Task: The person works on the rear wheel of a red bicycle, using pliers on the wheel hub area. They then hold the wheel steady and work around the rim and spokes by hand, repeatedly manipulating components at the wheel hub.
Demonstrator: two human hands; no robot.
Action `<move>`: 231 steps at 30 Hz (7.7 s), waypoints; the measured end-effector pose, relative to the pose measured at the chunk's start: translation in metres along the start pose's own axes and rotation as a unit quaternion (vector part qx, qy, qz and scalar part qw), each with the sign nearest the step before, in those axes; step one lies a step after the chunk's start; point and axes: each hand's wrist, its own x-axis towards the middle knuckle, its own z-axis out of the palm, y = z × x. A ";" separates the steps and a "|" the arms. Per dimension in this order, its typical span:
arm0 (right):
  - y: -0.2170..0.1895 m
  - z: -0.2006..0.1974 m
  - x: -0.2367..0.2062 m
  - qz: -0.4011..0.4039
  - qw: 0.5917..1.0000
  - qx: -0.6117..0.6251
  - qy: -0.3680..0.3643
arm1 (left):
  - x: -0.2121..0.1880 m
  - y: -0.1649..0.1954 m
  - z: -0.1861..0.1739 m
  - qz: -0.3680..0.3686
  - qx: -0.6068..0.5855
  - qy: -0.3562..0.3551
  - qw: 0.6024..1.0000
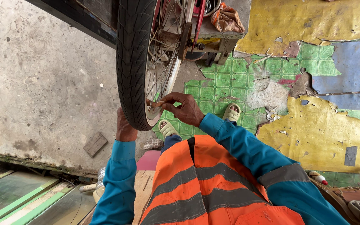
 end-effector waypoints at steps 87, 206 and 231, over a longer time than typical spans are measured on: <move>-0.025 0.004 0.015 -0.148 0.985 -0.089 -0.002 | -0.002 -0.058 -0.012 -0.016 -0.166 0.126 0.978; -0.039 0.024 0.012 -0.066 0.985 -0.030 0.154 | 0.017 0.060 0.035 0.021 -0.045 0.026 0.998; -0.044 0.017 0.029 -0.041 0.959 -0.059 0.275 | 0.045 0.064 0.039 -0.061 -0.201 0.035 0.977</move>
